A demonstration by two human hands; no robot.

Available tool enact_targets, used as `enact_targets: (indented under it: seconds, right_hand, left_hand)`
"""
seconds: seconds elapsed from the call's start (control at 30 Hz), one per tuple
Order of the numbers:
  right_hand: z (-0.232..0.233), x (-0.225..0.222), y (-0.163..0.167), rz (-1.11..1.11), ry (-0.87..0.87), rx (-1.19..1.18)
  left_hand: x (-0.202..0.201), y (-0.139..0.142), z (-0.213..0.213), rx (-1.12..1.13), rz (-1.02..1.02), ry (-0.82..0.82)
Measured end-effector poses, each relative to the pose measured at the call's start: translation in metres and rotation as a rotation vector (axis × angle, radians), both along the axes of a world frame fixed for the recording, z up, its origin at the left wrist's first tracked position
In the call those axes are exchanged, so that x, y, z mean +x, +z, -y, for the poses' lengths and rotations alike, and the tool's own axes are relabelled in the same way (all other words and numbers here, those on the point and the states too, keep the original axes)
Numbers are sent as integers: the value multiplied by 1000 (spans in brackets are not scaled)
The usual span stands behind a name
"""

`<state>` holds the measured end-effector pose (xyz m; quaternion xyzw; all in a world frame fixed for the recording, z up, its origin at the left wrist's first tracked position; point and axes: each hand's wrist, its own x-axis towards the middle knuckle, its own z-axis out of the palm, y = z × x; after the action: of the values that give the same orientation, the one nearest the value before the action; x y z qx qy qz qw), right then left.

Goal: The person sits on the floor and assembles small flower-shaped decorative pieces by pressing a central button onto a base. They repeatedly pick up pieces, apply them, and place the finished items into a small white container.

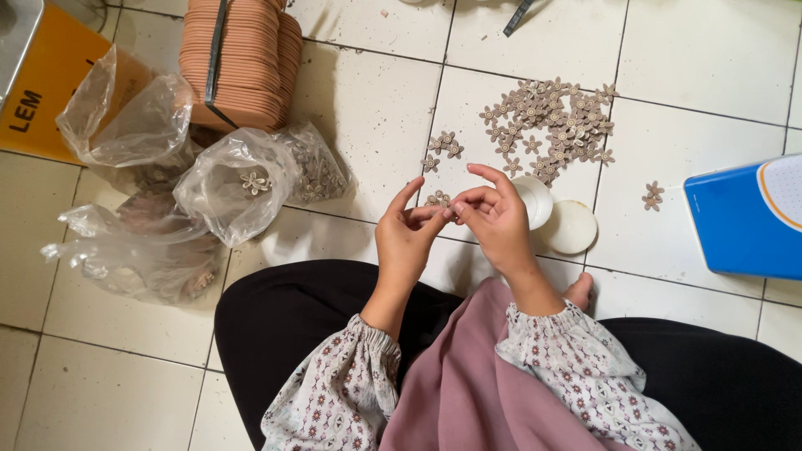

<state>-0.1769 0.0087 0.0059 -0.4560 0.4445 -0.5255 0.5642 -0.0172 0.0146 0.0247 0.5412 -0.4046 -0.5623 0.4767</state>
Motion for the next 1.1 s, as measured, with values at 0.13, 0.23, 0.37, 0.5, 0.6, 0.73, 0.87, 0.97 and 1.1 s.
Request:
enact_targets:
  seconds: [0.13, 0.23, 0.37, 0.5, 0.6, 0.73, 0.87, 0.97, 1.1]
  right_hand:
    - [16, 5, -1, -75, -59, 28]
    - [54, 12, -2, -67, -118, 90]
    - [101, 20, 0, -180, -154, 256]
    - [107, -5, 1, -536, -101, 298]
    - [82, -39, 13, -549, -77, 209]
    - [26, -83, 33, -824, -44, 82]
    - [-25, -111, 33, -1003, -124, 43]
    - [-41, -121, 20, -1232, -155, -106]
    - [-40, -123, -5, -1243, -131, -124]
  left_hand:
    - [3, -3, 4, -55, 140, 51]
    - [13, -10, 14, -106, 125, 189]
    - [30, -23, 24, -141, 177, 351]
    - [40, -36, 26, -90, 126, 389]
    - [41, -46, 27, -82, 112, 390]
    - [36, -59, 32, -41, 310, 262]
    - [28, -67, 36, -256, 382, 168]
    - [27, -68, 38, -65, 464, 176]
    - [27, -68, 38, 51, 521, 173]
